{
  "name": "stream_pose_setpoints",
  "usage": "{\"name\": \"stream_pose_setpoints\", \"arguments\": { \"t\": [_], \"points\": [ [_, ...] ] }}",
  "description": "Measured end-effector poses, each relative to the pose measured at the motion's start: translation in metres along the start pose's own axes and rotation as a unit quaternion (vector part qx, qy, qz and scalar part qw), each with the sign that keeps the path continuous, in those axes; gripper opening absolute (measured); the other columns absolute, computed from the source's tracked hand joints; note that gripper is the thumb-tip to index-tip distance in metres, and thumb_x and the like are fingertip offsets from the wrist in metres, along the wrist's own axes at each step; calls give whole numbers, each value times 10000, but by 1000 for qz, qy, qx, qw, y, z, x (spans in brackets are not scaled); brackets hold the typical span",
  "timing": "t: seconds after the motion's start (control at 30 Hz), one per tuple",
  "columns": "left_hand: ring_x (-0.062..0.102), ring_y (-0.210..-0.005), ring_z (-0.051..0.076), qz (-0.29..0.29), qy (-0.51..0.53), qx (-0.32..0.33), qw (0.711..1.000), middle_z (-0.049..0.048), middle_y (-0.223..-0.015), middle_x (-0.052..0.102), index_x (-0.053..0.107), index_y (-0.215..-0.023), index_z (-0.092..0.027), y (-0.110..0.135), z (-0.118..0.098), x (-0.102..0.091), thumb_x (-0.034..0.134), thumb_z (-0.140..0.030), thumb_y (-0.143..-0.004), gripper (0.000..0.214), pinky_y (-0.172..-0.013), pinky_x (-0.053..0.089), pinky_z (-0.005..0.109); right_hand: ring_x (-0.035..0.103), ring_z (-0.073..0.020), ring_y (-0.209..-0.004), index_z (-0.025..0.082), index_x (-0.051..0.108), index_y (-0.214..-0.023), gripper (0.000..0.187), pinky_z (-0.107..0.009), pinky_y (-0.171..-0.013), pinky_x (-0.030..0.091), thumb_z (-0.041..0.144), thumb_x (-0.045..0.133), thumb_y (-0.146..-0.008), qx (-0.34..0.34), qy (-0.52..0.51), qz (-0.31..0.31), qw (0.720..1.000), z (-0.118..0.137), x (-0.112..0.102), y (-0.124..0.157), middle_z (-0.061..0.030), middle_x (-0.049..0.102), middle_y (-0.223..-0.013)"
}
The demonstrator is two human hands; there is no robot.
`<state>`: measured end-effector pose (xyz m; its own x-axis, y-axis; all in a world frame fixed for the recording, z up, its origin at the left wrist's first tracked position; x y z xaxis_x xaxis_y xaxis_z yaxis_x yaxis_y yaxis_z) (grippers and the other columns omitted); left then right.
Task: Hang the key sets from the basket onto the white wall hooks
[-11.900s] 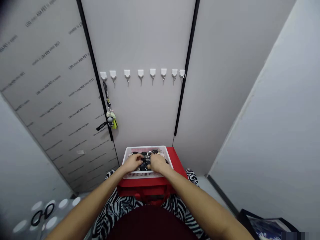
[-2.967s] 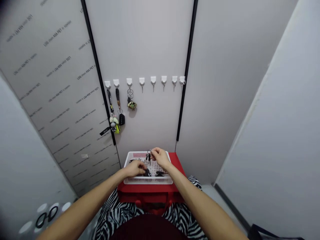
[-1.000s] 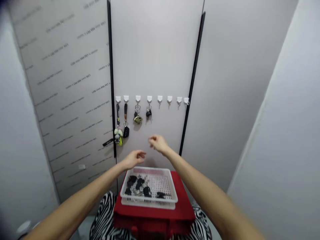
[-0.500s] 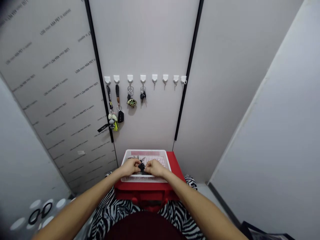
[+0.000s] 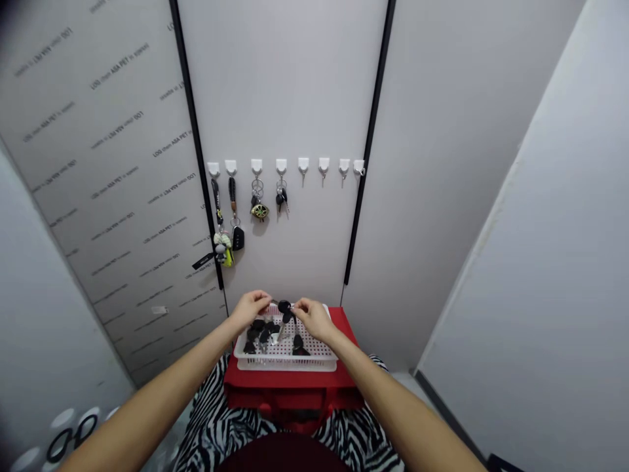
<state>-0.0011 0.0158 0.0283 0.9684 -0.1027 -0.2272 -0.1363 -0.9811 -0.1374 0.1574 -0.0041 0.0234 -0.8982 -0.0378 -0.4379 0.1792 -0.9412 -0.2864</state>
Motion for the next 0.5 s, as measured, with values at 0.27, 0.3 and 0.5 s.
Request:
{"name": "stream_pose_setpoints", "arguments": {
  "t": [0.27,0.3,0.5],
  "points": [
    [442,-408,36,-8,124,-69,990,-37,-508,487,428,-666,-135,0,-18,-7,431,-249,-640,117,-407,306,146,410,-40,-386,133,439,-567,168,-182,-414,350,294,466,-605,73,-167,35,983,37,-2,-11,42,464,-476],
    [454,-414,39,8,138,-84,987,-31,-528,499,426,-700,-139,3,-16,-4,430,-259,-647,131,-408,310,146,415,-39,-381,132,437,-570,169,-181,-408,353,295,473,-601,82,-186,29,979,39,-1,-12,44,466,-475],
    [522,-503,84,146,214,-112,959,17,-627,537,457,-797,-139,19,-16,10,423,-387,-651,290,-460,359,179,438,-40,-390,126,444,-570,164,-170,-395,362,282,490,-591,82,-232,-15,969,45,0,-18,39,482,-482]
  ]
}}
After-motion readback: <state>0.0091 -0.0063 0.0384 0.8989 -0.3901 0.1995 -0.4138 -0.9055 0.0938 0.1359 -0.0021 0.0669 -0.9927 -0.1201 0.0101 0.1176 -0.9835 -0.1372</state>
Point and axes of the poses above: each hand's wrist, its own y-axis away from the middle knuckle, its own x-axis out of the palm, z = x × y, the point moved 1 cm from there along -y, towards the middle knuckle
